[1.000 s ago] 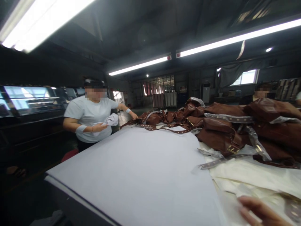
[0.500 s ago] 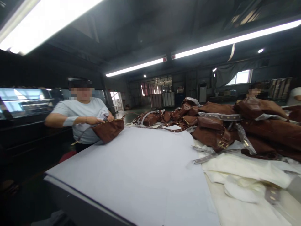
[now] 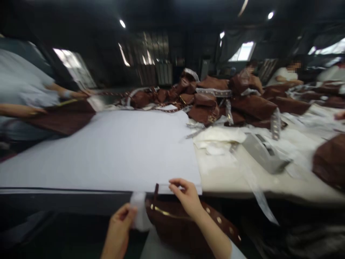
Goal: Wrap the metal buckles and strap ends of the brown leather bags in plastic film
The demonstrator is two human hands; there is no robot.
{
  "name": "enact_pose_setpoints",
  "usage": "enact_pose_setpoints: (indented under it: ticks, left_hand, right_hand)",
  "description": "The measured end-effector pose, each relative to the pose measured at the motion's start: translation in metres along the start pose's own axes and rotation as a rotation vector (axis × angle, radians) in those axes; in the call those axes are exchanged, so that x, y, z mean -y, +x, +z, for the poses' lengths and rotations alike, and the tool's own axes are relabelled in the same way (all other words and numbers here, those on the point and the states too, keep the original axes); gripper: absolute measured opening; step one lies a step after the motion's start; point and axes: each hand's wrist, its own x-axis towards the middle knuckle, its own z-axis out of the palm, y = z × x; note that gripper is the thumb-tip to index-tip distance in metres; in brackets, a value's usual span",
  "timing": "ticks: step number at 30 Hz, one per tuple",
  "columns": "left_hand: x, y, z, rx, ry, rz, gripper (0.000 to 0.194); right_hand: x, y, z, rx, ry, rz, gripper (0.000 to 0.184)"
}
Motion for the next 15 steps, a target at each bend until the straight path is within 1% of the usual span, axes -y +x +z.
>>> enact_pose_setpoints:
  ticks: [2, 4, 5, 7, 10, 12, 13, 14, 15]
  left_hand:
    - [0.007, 0.017, -0.006, -0.26, -0.191, 0.025, 0.062]
    - [0.011, 0.032, -0.008, -0.354, -0.241, 0.026, 0.061]
    - [0.012, 0.036, -0.009, -0.361, -0.246, 0.027, 0.06]
    - [0.013, 0.041, -0.008, -0.332, -0.246, 0.028, 0.058]
    - [0.015, 0.042, -0.004, -0.282, -0.249, 0.038, 0.056]
    - [0.015, 0.044, 0.001, -0.271, -0.245, 0.046, 0.055]
    - [0.014, 0.045, 0.005, -0.266, -0.239, 0.05, 0.055]
    - [0.012, 0.045, 0.009, -0.258, -0.229, 0.051, 0.055]
    - [0.01, 0.045, 0.015, -0.248, -0.218, 0.048, 0.055]
  right_hand:
    - [-0.005, 0.005, -0.006, 0.013, 0.02, -0.003, 0.045]
    - [-0.012, 0.008, -0.009, 0.036, 0.014, 0.001, 0.04]
    - [-0.015, 0.008, -0.008, 0.051, -0.003, 0.0, 0.037]
    - [-0.017, 0.005, -0.003, 0.081, -0.077, -0.017, 0.032]
    - [-0.014, 0.001, 0.012, 0.127, -0.333, -0.038, 0.022]
    - [-0.01, 0.0, 0.023, 0.17, -0.469, -0.008, 0.018]
    - [-0.008, -0.001, 0.028, 0.185, -0.483, 0.007, 0.018]
    - [-0.005, -0.002, 0.032, 0.172, -0.464, 0.002, 0.018]
    - [-0.002, -0.003, 0.035, 0.124, -0.429, -0.028, 0.019]
